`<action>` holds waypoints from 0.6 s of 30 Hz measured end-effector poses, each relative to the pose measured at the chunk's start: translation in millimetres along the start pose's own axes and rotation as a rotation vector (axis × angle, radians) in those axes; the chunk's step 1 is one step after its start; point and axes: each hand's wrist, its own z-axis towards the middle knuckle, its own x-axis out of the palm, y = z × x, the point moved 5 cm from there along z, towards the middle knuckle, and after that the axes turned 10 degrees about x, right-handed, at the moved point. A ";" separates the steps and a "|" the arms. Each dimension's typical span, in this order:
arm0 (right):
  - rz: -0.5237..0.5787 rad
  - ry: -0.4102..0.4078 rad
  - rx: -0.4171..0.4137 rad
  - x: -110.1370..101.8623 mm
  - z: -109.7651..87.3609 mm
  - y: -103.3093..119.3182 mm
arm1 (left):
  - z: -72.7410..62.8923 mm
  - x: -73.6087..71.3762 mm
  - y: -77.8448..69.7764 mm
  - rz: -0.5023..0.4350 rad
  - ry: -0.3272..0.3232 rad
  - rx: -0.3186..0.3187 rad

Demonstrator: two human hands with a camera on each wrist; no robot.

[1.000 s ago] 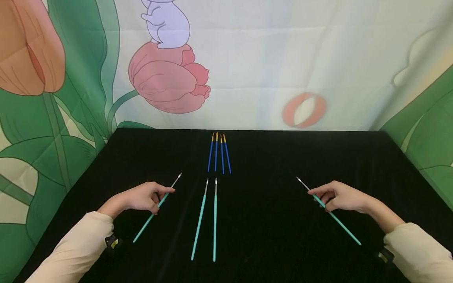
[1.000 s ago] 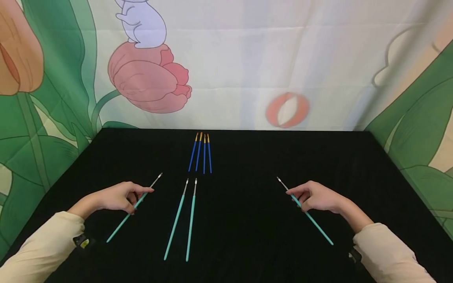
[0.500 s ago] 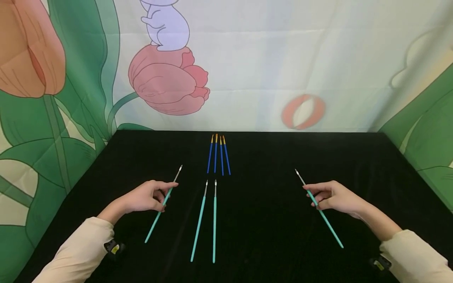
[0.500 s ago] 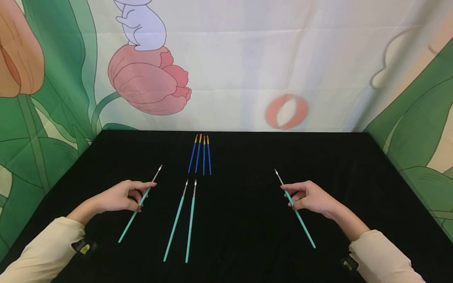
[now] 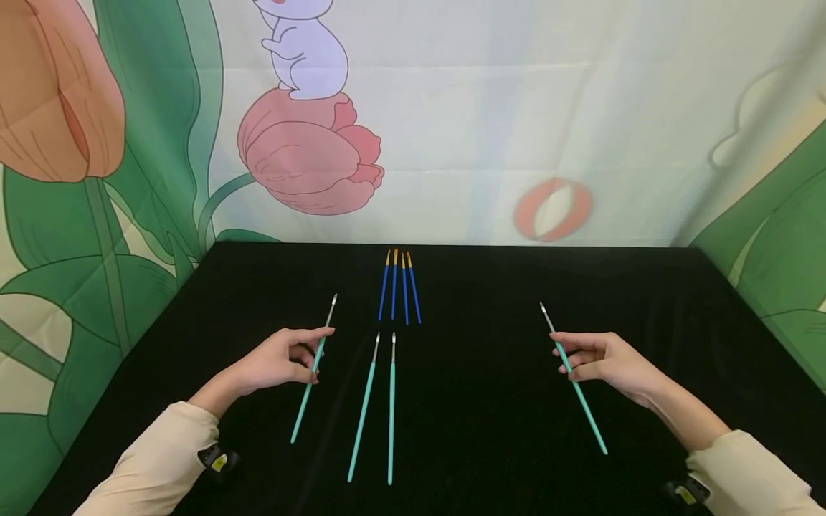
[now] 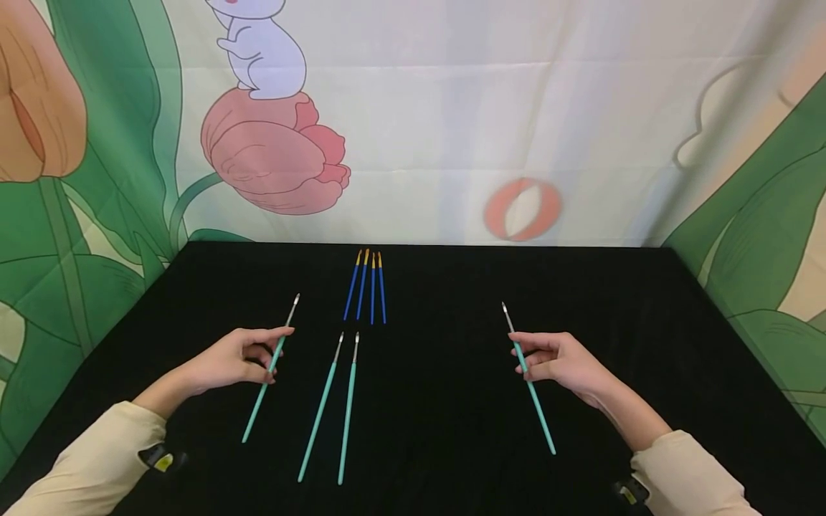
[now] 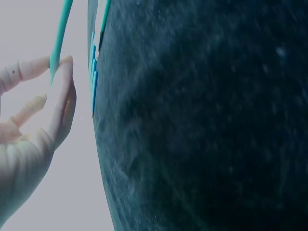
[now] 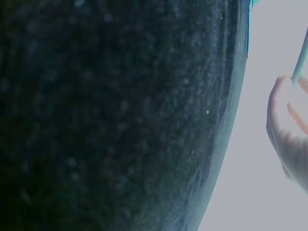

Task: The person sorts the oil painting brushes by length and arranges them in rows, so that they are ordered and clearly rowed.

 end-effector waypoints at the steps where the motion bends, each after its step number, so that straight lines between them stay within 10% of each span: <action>1: 0.006 -0.001 -0.004 -0.1 -0.1 -0.4 | 0.7 1.0 -0.2 -0.005 -0.006 0.001; 18: 0.049 -0.003 -0.034 2.4 -0.3 -1.7 | 8.8 18.3 -10.7 -0.046 -0.053 0.053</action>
